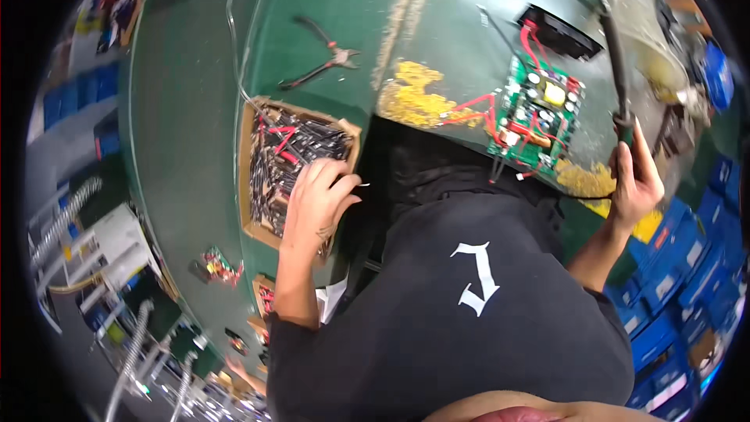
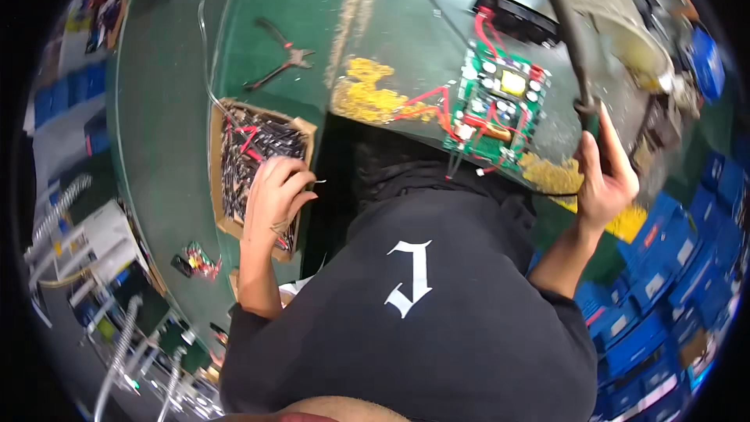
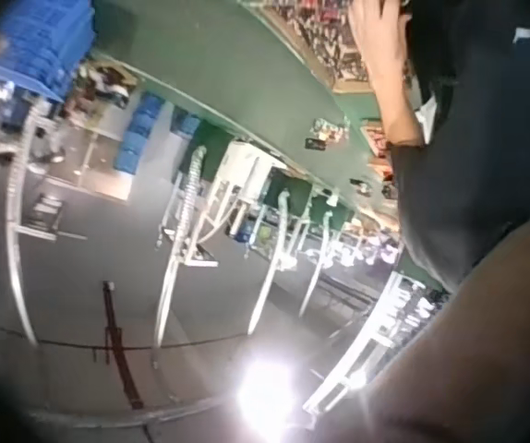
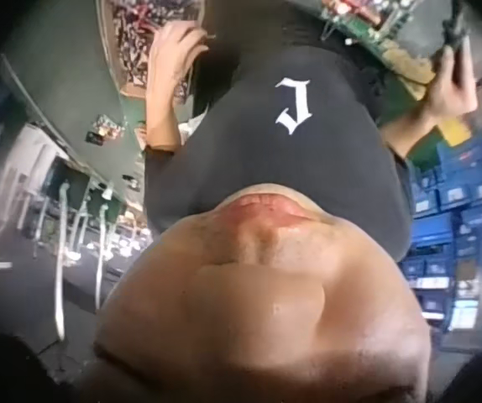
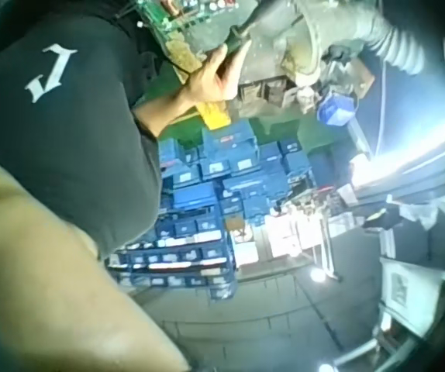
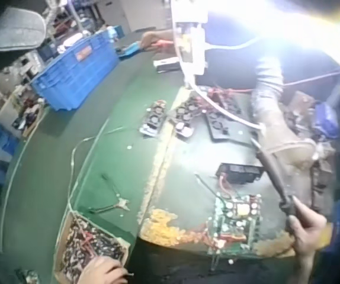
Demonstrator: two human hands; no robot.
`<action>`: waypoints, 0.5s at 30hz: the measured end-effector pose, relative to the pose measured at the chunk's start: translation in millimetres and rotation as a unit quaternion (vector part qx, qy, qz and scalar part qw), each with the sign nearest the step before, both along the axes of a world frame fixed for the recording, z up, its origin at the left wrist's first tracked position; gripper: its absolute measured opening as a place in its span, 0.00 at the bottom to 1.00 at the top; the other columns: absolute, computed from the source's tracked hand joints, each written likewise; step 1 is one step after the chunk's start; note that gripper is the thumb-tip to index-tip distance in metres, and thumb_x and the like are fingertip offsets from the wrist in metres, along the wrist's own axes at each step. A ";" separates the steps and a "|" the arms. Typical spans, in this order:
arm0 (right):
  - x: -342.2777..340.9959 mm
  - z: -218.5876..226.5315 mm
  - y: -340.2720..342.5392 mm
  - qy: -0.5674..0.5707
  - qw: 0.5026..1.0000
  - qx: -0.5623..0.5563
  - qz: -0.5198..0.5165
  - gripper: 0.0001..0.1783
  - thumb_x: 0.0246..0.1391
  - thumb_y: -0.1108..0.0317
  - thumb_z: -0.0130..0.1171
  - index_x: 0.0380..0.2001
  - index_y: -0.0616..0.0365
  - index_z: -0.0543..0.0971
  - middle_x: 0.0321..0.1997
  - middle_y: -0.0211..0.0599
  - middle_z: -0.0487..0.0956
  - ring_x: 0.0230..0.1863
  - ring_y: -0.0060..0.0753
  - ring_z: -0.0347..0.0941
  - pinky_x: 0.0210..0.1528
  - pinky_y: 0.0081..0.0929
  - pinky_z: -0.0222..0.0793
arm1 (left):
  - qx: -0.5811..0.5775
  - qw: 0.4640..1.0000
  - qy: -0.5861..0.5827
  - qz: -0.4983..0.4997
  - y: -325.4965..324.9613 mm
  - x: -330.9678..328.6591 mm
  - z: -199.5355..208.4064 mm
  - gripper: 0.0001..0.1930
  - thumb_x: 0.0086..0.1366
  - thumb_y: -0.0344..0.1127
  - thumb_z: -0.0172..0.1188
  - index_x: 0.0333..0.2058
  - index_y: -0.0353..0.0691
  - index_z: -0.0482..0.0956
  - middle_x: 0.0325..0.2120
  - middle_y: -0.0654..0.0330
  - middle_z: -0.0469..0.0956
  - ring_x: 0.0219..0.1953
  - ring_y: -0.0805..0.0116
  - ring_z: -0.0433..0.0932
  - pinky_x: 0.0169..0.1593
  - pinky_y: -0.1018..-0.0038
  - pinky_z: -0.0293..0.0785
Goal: Soldering wires and electronic components onto circuit boards and attaching cooling fans.
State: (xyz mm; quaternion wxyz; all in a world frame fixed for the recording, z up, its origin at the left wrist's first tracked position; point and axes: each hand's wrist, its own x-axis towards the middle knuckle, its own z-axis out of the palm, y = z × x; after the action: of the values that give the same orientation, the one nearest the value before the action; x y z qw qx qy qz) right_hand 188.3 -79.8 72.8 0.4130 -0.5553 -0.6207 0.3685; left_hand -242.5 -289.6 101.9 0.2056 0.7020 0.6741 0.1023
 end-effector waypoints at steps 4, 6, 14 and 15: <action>35.3 11.9 -3.2 -0.016 0.999 -0.037 0.007 0.24 0.60 0.80 0.64 0.60 0.62 0.79 0.29 0.25 0.78 0.25 0.11 0.66 0.27 0.12 0.60 | 0.068 0.996 0.027 0.058 2.3 14.8 -11.6 0.11 0.45 0.29 0.74 0.29 0.41 0.84 0.30 0.61 0.78 0.39 0.57 0.78 0.46 0.64 0.73; 57.0 17.8 -5.3 0.009 0.996 -0.092 0.021 0.24 0.62 0.78 0.62 0.61 0.65 0.77 0.28 0.26 0.77 0.24 0.13 0.67 0.26 0.14 0.60 | 0.149 0.987 -0.045 0.036 15.1 17.3 -5.9 0.11 0.45 0.24 0.74 0.30 0.37 0.85 0.29 0.60 0.80 0.37 0.58 0.78 0.45 0.65 0.73; 111.6 -0.4 6.2 0.094 0.975 -0.195 0.055 0.22 0.63 0.76 0.62 0.60 0.68 0.77 0.35 0.36 0.83 0.24 0.17 0.72 0.25 0.16 0.66 | 0.282 0.947 -0.141 0.065 157.5 122.2 -8.0 0.24 0.54 0.14 0.63 0.48 0.42 0.88 0.39 0.59 0.71 0.40 0.66 0.74 0.41 0.72 0.74; 115.0 -3.3 8.5 0.096 0.973 -0.199 0.060 0.22 0.63 0.75 0.62 0.60 0.68 0.78 0.37 0.38 0.84 0.24 0.17 0.72 0.24 0.16 0.66 | 0.261 0.951 -0.162 0.025 177.8 135.7 -12.0 0.25 0.54 0.14 0.62 0.49 0.42 0.87 0.38 0.58 0.71 0.40 0.64 0.75 0.42 0.72 0.74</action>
State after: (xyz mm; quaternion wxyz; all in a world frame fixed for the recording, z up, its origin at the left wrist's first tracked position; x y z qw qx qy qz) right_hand 303.3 -71.3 69.5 0.3285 -0.5506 -0.5245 0.5601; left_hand -106.7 -111.8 90.0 0.1195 0.6880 0.5987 0.3923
